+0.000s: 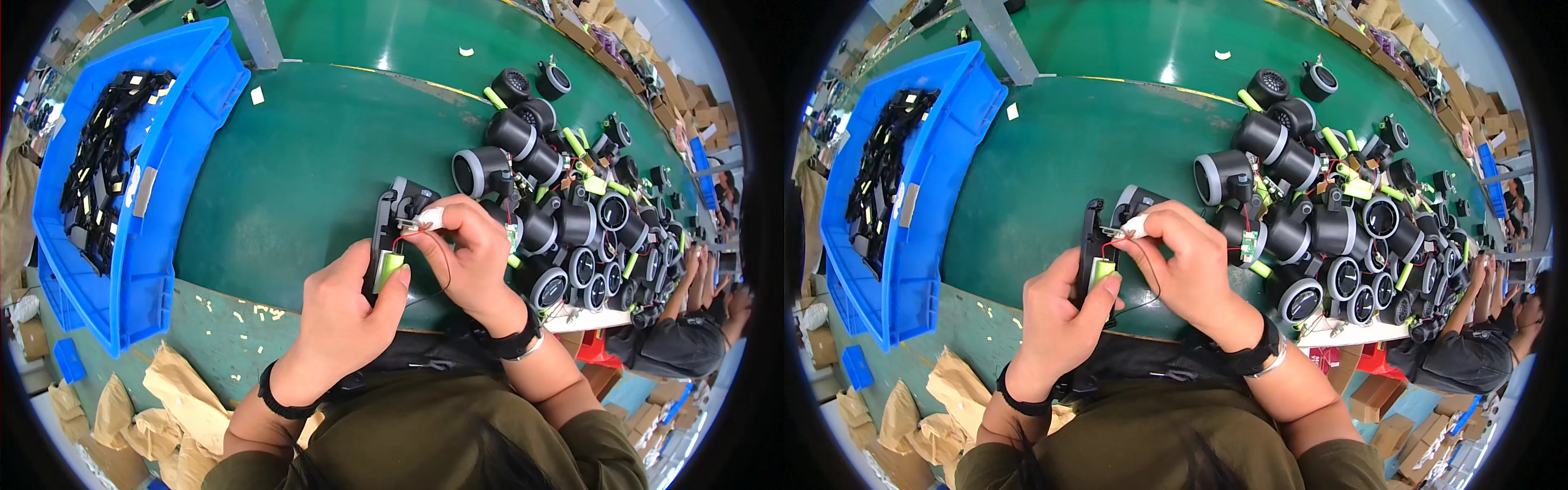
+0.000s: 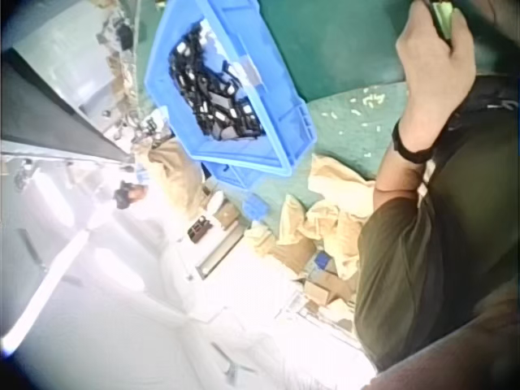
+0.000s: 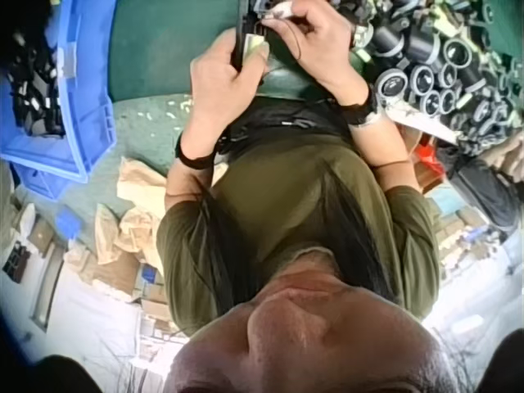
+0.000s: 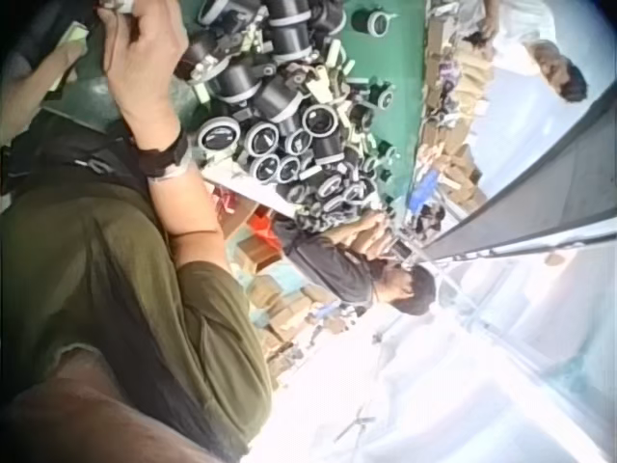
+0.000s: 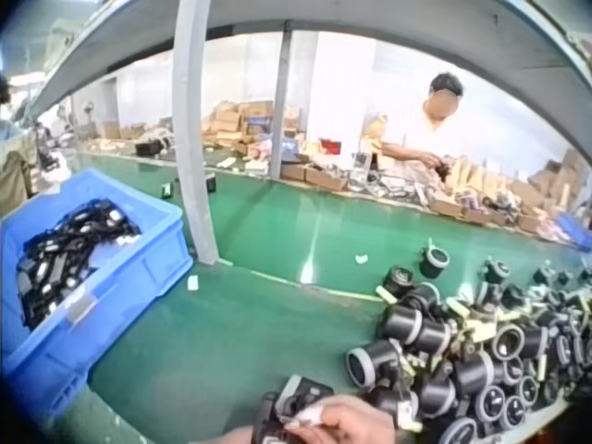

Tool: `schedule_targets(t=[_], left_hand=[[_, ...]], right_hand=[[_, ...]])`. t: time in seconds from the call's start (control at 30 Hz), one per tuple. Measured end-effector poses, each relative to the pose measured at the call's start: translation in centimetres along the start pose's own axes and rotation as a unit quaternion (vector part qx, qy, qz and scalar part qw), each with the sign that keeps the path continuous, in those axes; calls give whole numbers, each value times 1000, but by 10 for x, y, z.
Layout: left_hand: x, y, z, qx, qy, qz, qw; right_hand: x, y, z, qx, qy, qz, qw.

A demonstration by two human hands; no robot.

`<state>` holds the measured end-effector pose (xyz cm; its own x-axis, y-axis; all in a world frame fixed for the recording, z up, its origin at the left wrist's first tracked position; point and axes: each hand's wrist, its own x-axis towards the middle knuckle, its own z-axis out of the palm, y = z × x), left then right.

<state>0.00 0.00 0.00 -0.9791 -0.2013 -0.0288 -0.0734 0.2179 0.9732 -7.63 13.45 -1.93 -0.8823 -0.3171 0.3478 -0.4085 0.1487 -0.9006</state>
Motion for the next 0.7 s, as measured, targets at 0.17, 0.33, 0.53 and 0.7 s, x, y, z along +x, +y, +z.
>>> schedule_targets(t=[0.17,0.33,0.53,0.7], left_hand=[[3,-1,-4,41,-17,17,999],[1,-2,-8,-11,-29,-20,999],[0,3,-6,-93,-42,-62,993],[-1,4,-7,-72,-36,-55,995]], right_hand=[[4,-9,5,-163,11,-172,971],[10,-17,-2,-162,-43,-190,967],[8,-16,-5,-171,-43,-203,963],[11,-17,-5,-178,-64,-215,958]])
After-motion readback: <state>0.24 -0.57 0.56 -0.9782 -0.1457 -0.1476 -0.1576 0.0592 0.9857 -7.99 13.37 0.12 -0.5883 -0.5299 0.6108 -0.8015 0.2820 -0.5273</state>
